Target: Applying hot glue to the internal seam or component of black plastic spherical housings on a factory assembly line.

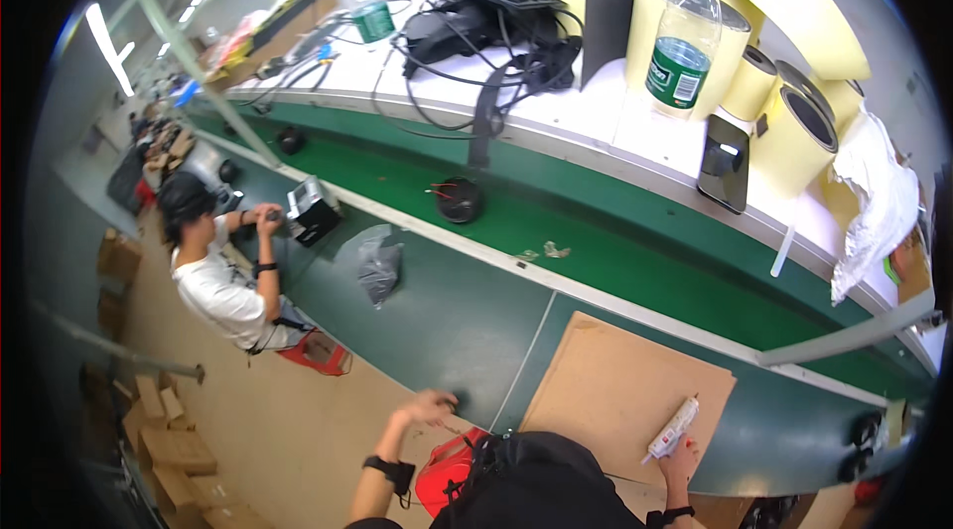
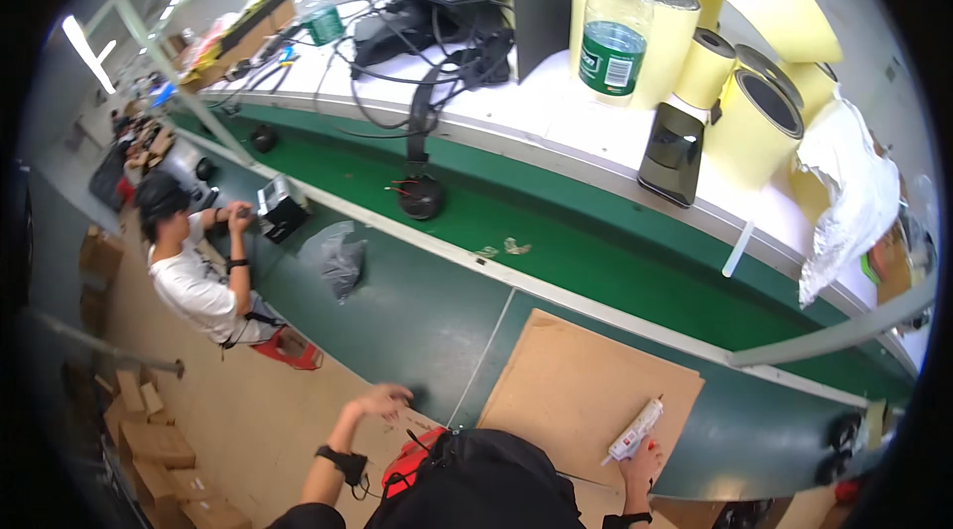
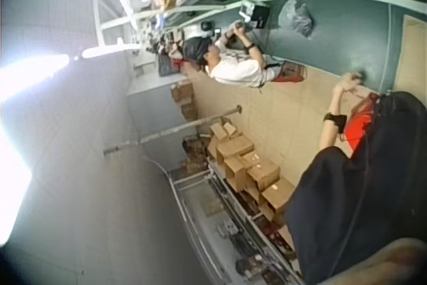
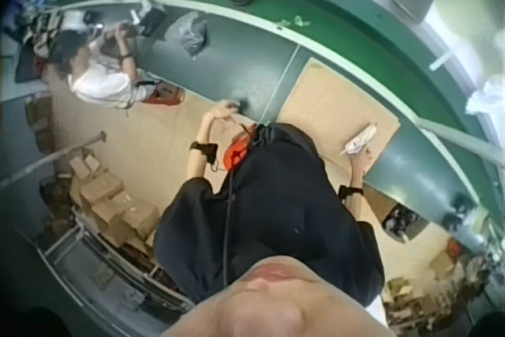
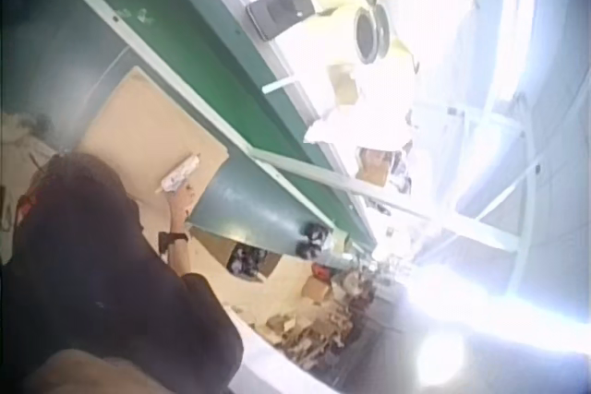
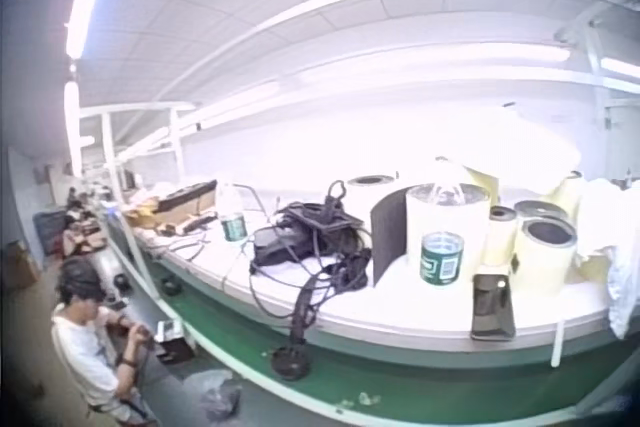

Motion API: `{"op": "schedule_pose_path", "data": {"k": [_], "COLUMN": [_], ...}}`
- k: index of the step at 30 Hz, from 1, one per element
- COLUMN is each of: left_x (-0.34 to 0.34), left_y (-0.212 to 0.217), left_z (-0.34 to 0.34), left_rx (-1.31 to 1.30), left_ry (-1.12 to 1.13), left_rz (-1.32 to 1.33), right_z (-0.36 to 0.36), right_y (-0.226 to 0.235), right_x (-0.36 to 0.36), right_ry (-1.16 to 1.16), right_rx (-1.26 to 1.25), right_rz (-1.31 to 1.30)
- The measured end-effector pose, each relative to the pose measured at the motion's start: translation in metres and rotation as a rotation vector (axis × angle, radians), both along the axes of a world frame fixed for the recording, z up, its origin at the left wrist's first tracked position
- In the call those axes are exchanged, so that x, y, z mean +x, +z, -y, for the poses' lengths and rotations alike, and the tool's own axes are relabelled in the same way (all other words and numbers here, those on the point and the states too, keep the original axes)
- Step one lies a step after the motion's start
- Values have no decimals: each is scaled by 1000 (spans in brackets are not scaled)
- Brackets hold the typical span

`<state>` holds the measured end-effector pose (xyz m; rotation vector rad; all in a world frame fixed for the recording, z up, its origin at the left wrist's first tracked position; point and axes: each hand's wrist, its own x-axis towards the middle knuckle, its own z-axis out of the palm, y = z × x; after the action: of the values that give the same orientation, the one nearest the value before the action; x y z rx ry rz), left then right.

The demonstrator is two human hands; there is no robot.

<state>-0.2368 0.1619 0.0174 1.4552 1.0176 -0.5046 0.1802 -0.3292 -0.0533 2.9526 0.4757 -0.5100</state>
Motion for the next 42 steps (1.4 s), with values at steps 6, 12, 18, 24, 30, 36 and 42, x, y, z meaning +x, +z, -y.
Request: {"op": "schedule_pose_path", "data": {"k": [6,12,18,24,30,36,42], "left_x": [91,210,231,227,206,232,238], "left_y": [0,-74,-126,-79,-36,-42,-60], "left_z": [-205,-349,-388,-339,-137,60,96], "left_rx": [86,171,0,219,-181,-286,-105], "left_ry": [392,943,844,586,35,-236,-347], "left_rz": [323,417,622,658,557,190,422], "right_z": [7,-13,-46,-79,-97,-89,-66], "right_y": [33,92,152,150,149,146,133], "right_x": [-12,-46,-97,-94,-88,-81,-82], "right_ry": [-91,-611,-948,-975,-738,-514,-461], "right_rx": [668,977,1408,1348,1398,1251,1211], "right_rz": [46,-103,-290,-297,-379,-315,-419]}}
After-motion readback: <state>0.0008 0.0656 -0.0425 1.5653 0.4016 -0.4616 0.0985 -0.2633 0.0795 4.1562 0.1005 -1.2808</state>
